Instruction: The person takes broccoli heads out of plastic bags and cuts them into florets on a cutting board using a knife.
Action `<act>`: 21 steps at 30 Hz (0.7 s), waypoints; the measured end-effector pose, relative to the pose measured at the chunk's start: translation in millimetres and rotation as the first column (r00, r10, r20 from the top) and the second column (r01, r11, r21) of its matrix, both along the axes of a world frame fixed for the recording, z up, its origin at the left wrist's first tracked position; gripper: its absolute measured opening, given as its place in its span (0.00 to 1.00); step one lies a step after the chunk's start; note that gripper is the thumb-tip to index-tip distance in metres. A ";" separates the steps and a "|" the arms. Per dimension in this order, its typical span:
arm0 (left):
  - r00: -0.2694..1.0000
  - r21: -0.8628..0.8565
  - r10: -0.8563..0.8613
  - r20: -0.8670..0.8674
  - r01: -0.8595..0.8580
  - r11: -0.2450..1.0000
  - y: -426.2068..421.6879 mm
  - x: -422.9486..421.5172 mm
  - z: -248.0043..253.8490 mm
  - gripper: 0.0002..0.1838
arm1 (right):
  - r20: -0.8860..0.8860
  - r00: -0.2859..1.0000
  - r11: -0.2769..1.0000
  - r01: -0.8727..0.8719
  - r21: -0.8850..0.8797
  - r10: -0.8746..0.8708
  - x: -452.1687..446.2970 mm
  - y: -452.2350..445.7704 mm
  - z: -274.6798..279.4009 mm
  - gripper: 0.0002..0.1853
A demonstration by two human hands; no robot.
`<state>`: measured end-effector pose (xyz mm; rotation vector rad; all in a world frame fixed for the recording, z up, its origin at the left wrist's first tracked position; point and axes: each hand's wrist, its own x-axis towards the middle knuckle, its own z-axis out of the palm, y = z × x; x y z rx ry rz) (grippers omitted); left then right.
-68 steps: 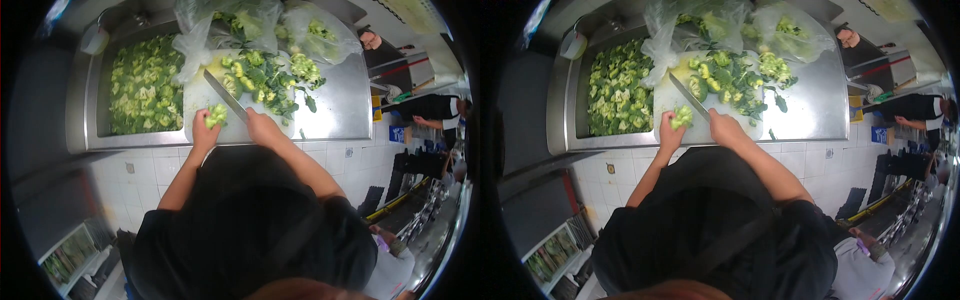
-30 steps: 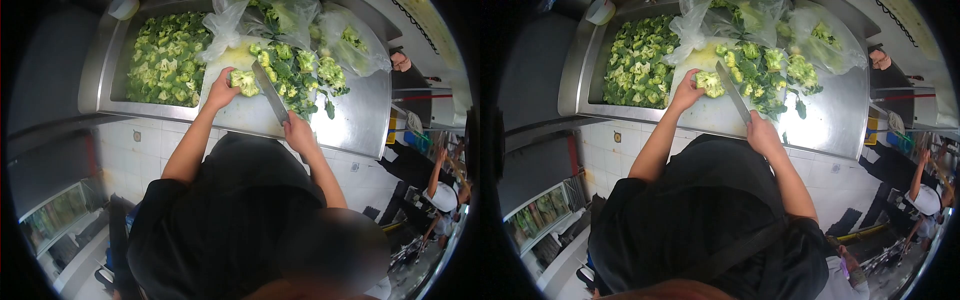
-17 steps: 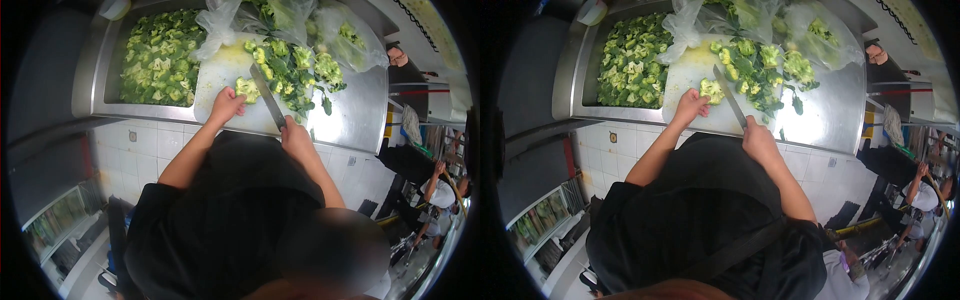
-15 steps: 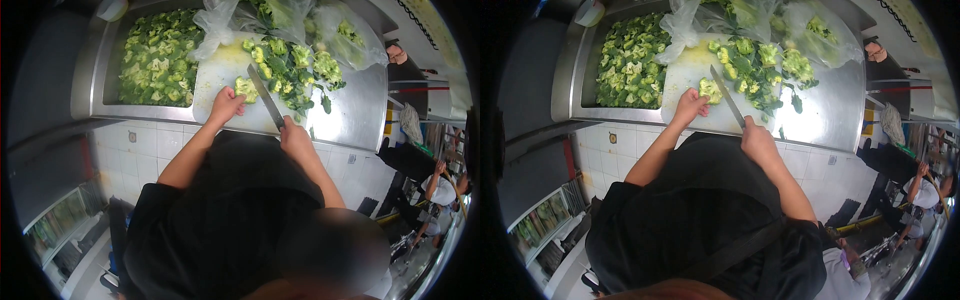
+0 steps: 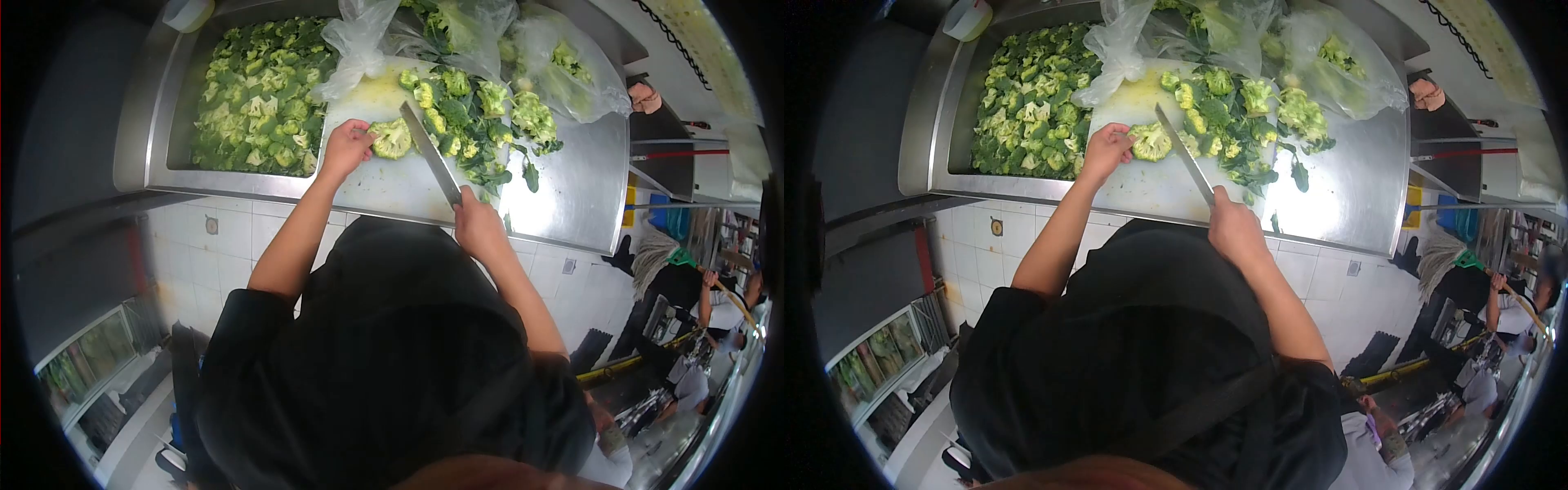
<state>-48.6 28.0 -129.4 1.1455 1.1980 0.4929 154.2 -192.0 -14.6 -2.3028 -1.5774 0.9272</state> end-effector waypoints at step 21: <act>0.989 0.029 -0.142 -0.045 0.143 0.989 -38.1 -10.9 -4.2 0.20 | -0.004 0.990 0.981 -0.137 -0.134 0.138 -21.7 37.7 -38.1 0.16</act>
